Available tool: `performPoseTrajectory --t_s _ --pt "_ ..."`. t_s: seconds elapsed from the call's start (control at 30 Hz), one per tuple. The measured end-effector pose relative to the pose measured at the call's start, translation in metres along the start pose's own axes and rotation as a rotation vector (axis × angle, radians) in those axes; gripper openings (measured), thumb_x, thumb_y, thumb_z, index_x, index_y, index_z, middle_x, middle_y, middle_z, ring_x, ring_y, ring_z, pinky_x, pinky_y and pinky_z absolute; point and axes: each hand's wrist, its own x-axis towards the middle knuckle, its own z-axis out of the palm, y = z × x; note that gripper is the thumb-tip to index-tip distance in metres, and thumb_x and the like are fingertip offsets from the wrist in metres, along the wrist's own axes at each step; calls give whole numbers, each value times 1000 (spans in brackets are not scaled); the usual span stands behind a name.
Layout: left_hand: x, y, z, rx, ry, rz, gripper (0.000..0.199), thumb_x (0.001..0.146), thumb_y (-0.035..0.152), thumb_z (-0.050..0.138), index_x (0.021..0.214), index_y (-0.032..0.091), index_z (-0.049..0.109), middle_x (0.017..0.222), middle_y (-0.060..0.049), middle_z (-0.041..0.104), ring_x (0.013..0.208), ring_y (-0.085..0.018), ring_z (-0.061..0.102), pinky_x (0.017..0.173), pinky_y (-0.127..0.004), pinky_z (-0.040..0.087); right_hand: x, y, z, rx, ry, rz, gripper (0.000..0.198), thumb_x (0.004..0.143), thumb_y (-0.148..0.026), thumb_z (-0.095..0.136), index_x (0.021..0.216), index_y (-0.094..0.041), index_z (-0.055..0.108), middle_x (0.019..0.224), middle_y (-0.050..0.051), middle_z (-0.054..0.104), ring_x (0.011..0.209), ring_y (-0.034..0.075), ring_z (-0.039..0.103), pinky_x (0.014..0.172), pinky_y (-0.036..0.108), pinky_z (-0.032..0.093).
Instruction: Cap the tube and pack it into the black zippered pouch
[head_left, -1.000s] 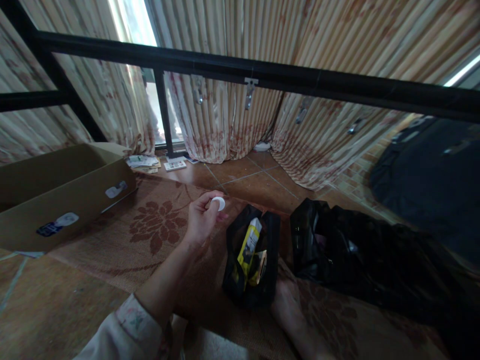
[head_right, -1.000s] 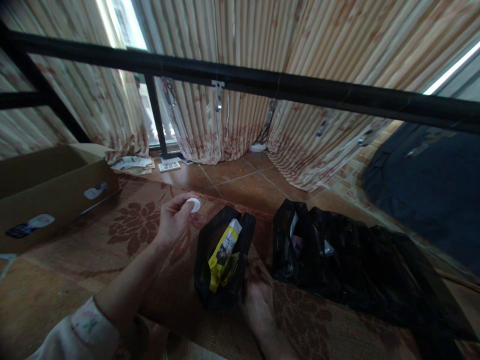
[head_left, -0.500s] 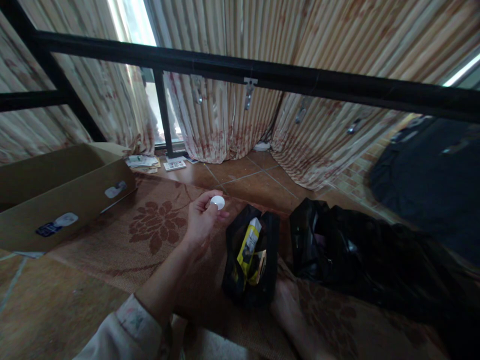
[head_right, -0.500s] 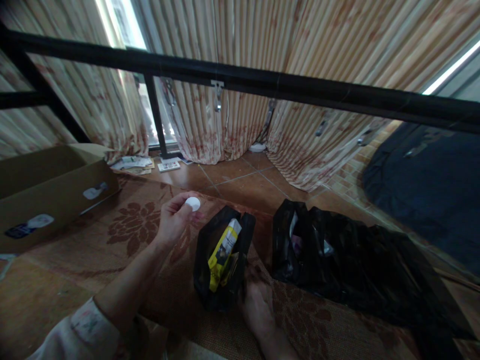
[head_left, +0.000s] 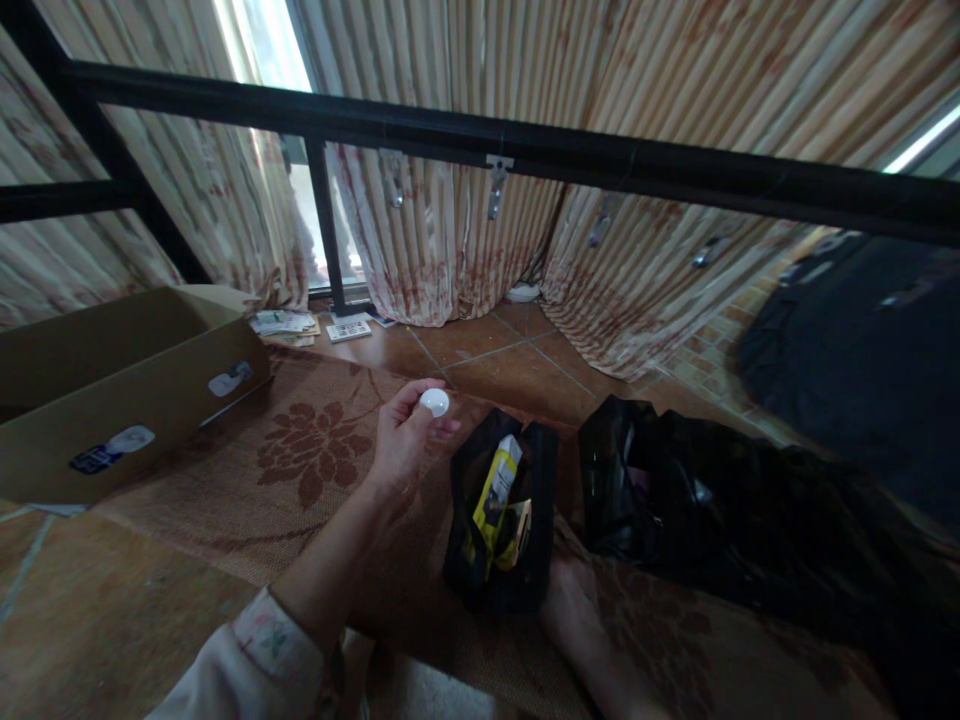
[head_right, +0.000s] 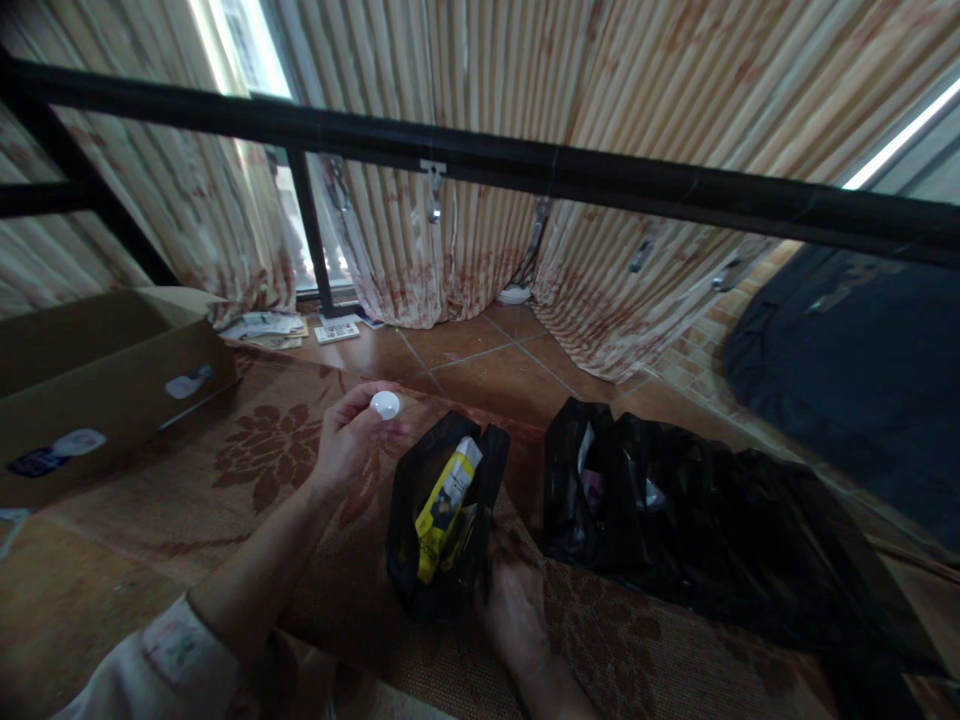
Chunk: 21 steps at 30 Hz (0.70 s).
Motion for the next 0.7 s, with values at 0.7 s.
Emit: performPoseTrajectory --t_s 0.7 --pt "3 -6 -1 118 56 31 30 69 34 72 90 16 63 74 3 61 46 -10 62 40 -18 48 0 2 1 19 17 -23 47 79 -10 49 123 -19 61 117 10 68 109 25 62 96 39 51"
